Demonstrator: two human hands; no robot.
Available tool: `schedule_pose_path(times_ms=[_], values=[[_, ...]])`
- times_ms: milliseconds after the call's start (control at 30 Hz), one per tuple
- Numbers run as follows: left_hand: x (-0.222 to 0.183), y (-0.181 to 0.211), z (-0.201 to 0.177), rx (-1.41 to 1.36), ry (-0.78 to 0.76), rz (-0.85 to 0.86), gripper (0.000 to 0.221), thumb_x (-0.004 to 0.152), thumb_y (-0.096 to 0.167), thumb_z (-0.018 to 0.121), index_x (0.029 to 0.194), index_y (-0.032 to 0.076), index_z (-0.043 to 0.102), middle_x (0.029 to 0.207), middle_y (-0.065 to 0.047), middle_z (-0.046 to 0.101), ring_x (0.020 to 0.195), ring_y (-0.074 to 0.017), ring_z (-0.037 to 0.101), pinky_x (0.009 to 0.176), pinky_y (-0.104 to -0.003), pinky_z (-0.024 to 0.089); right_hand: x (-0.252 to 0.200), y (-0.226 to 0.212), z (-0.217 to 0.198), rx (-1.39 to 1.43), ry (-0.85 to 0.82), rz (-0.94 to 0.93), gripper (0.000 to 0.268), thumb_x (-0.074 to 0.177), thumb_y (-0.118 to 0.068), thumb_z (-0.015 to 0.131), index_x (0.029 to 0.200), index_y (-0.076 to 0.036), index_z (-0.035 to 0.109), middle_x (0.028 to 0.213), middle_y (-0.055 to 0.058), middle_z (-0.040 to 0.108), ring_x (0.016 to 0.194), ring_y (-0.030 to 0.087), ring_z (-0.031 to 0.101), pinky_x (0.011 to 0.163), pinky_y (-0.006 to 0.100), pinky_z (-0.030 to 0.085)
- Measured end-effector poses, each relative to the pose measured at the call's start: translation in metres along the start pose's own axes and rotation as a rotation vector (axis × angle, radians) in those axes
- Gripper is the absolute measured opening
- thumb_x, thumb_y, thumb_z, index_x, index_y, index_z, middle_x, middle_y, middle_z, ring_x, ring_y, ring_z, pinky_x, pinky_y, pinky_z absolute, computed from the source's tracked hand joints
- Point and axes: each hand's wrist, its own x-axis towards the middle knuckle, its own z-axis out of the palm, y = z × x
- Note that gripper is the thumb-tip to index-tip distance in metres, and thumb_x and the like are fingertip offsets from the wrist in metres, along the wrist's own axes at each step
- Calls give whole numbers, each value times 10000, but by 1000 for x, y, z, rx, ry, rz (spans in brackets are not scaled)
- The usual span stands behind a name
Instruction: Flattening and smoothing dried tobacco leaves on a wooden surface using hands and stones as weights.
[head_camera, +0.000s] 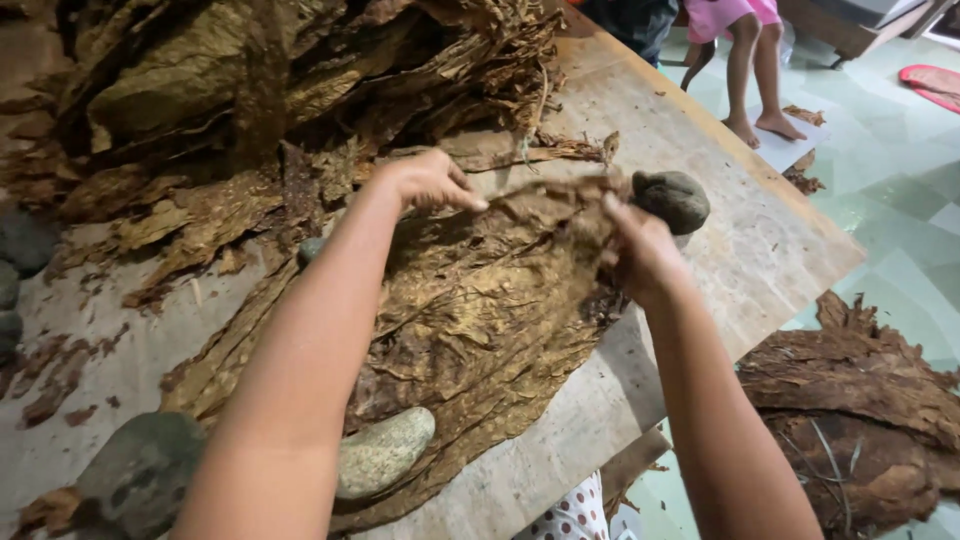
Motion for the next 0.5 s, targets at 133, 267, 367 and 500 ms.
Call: schedule_pose_path(times_ms=[133, 267, 367, 500], values=[[12, -31, 7, 36, 171, 6, 338, 680, 435, 845, 910, 197, 776, 804, -24, 727, 735, -160, 678, 628, -274, 518, -29, 20, -15, -375, -93, 116, 857, 826, -483, 773, 1350, 109, 440, 1087, 248, 542, 797, 293, 626, 551, 438, 574], [15, -38, 12, 66, 328, -1, 266, 747, 527, 744, 954, 361, 754, 910, 85, 733, 904, -135, 693, 768, -264, 529, -61, 31, -11, -341, -153, 174, 426, 835, -159, 758, 1080, 131, 565, 767, 184, 618, 517, 227, 622, 415, 331, 558], [18, -49, 12, 23, 477, -62, 277, 740, 546, 745, 951, 366, 752, 1014, 85, 726, 1052, -167, 665, 898, -280, 516, -85, 25, -5, -283, -108, 162, 375, 826, -147, 766, 1070, 88, 605, 796, 134, 606, 602, 210, 628, 448, 337, 569], [48, -73, 12, 11, 549, -100, 278, 642, 570, 810, 849, 392, 757, 927, 114, 727, 987, -160, 680, 871, -280, 535, -93, 33, -40, -180, -133, 202, 330, 843, -105, 744, 1103, 35, 598, 693, 113, 554, 504, 290, 673, 386, 340, 542]])
